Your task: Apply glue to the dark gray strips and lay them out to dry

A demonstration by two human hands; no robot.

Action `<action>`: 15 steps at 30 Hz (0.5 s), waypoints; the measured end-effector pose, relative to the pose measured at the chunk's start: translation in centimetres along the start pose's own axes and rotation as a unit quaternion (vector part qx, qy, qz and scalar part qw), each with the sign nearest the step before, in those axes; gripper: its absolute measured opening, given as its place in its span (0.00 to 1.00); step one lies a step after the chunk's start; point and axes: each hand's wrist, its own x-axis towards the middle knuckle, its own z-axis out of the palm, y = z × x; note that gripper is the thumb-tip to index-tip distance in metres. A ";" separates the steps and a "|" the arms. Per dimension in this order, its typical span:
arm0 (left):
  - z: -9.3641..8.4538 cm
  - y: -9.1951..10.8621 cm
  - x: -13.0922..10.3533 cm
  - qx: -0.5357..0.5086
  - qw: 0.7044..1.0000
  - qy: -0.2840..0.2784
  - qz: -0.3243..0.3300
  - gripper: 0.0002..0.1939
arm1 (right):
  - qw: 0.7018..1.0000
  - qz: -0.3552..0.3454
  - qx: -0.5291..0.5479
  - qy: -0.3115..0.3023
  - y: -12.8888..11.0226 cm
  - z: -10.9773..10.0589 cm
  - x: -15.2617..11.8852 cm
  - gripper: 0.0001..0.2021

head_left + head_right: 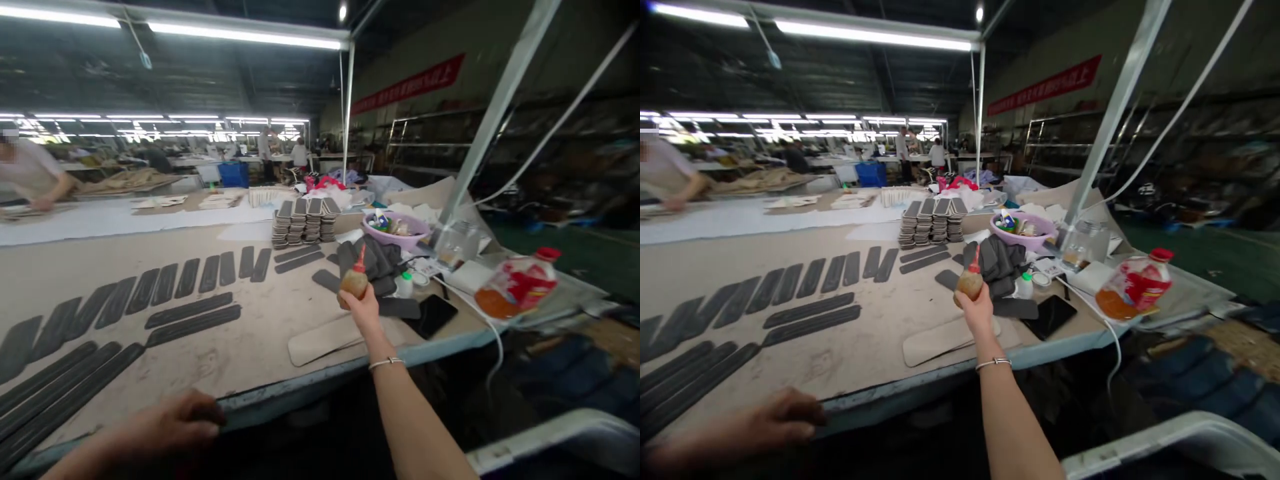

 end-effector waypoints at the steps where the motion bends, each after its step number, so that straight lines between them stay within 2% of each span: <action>1: -0.3 2.0 1.5 0.007 0.997 -0.054 0.047 0.16 | 0.998 -0.010 0.054 0.018 -0.1 -0.3 -0.1 0.29; 2: -0.5 3.9 3.3 0.020 0.993 -0.074 0.090 0.17 | 0.994 -0.015 0.102 0.031 -0.3 -0.7 -0.2 0.29; 3: -0.6 5.6 5.3 0.035 0.991 -0.047 0.123 0.17 | 0.989 -0.016 0.141 0.039 -0.4 -1.0 -0.4 0.29; 6: -0.6 9.5 12.0 0.104 0.971 0.080 0.202 0.16 | 0.974 -0.004 0.220 0.051 -0.8 -1.9 -0.8 0.28; 8: -0.3 11.7 16.1 0.177 0.939 0.130 0.263 0.15 | 0.968 0.001 0.243 0.058 -1.0 -2.4 -0.9 0.29; 10: 0.3 13.7 19.6 0.269 0.889 0.173 0.329 0.14 | 0.963 0.003 0.262 0.066 -1.3 -2.8 -0.9 0.30; 12: 1.1 15.5 22.4 0.330 0.847 0.197 0.366 0.13 | 0.956 0.007 0.284 0.070 -1.5 -3.0 -0.8 0.29; 15: 2.3 17.7 25.8 0.358 0.828 0.202 0.381 0.14 | 0.947 0.027 0.314 0.058 -1.7 -3.0 -0.9 0.27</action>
